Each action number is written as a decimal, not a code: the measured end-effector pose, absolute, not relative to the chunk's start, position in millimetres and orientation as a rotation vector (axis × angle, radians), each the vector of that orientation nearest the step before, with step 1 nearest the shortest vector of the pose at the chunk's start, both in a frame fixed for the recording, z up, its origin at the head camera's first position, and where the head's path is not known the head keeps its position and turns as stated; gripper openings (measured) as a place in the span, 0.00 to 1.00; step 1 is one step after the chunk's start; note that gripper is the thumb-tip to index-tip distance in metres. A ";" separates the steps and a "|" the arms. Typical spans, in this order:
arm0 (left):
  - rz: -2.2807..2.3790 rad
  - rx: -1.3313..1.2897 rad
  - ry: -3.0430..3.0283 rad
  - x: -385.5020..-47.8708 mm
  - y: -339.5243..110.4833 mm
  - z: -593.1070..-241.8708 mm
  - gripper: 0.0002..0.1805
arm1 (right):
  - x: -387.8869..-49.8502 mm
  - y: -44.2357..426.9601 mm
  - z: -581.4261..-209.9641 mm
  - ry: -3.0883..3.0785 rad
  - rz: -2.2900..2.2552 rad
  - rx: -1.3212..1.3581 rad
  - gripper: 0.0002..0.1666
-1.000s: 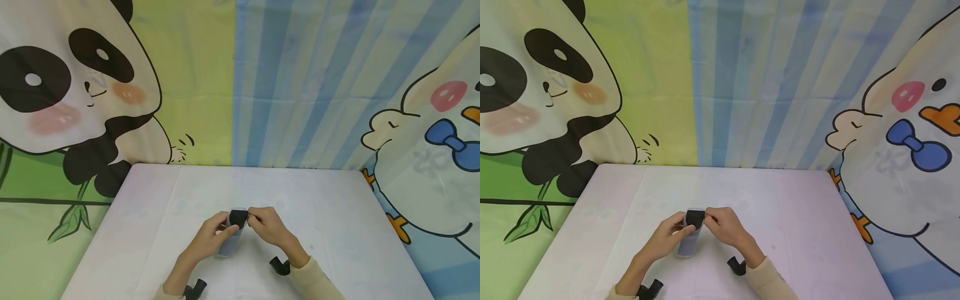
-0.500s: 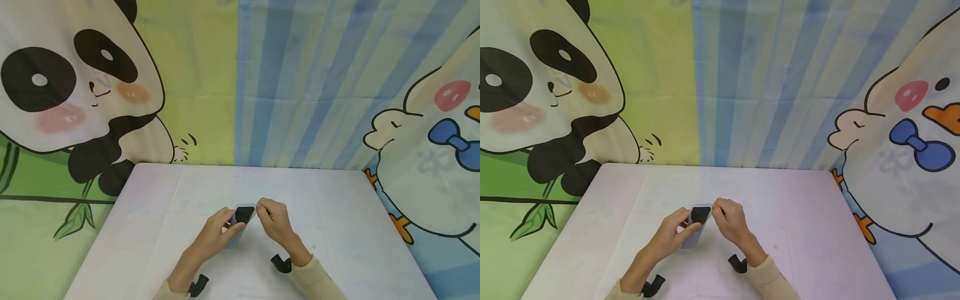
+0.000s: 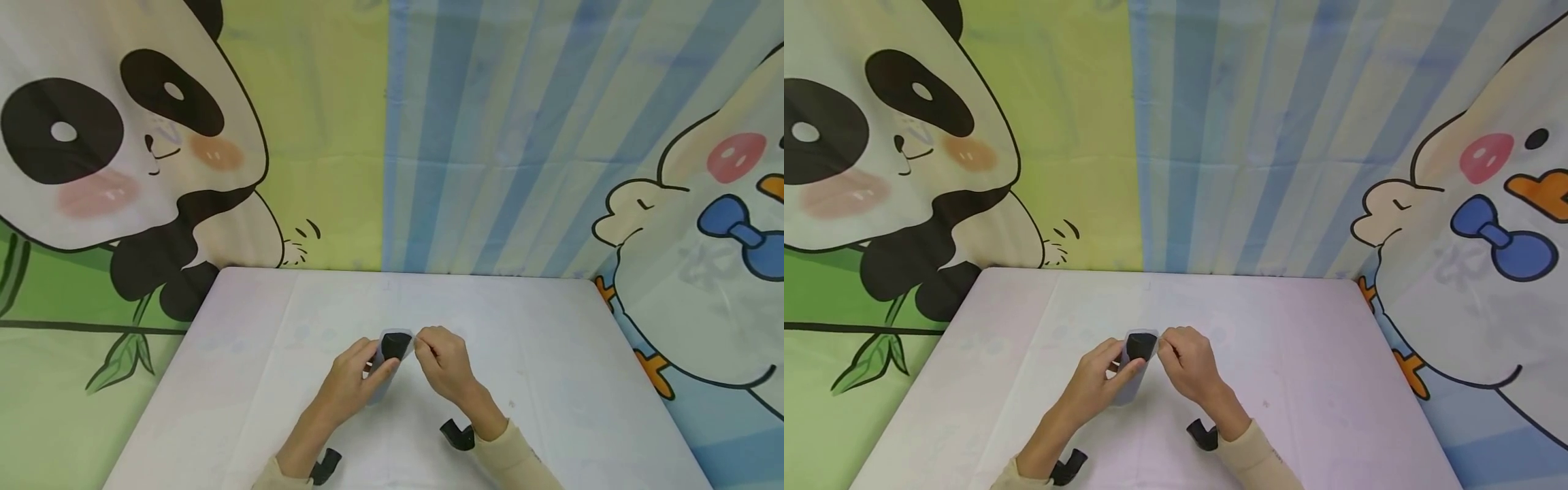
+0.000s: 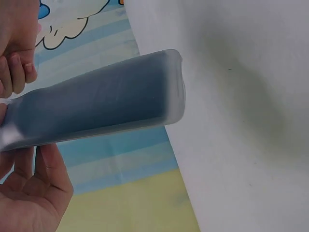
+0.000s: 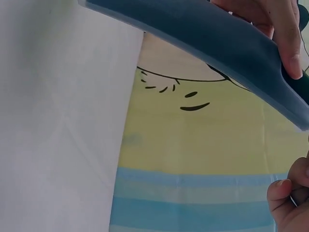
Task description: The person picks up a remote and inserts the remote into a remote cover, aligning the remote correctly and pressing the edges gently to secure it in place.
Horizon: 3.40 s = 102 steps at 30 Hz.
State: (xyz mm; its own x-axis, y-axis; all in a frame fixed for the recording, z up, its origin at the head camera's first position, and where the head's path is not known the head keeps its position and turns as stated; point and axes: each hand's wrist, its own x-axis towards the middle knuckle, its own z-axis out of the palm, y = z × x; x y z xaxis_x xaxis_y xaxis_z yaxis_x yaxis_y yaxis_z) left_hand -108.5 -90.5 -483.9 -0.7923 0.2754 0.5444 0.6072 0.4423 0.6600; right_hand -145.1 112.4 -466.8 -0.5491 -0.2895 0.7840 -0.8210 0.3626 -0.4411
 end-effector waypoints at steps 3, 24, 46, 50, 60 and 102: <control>-1.286 -0.722 -2.336 -108.4 -89.8 -485.8 0.12 | -143.4 108.6 -469.5 -2.006 1.066 0.986 0.16; -1.884 -0.581 -2.285 -103.5 -87.7 -497.2 0.10 | -139.1 107.5 -480.9 -2.130 0.944 1.167 0.13; -1.382 -0.744 -2.139 -113.6 -96.4 -486.0 0.21 | -139.5 118.3 -485.1 -2.130 2.183 1.035 0.08; -1.277 -0.863 -2.146 -117.1 -95.9 -482.1 0.20 | -139.1 116.1 -485.2 -2.113 2.208 1.040 0.09; -1.184 -0.872 -2.261 -118.7 -93.9 -482.1 0.24 | -140.0 112.0 -485.1 -2.044 2.314 1.141 0.09; -0.551 -0.949 -2.107 -117.2 -105.3 -463.9 0.07 | -149.3 127.5 -485.9 -2.024 2.264 1.546 0.10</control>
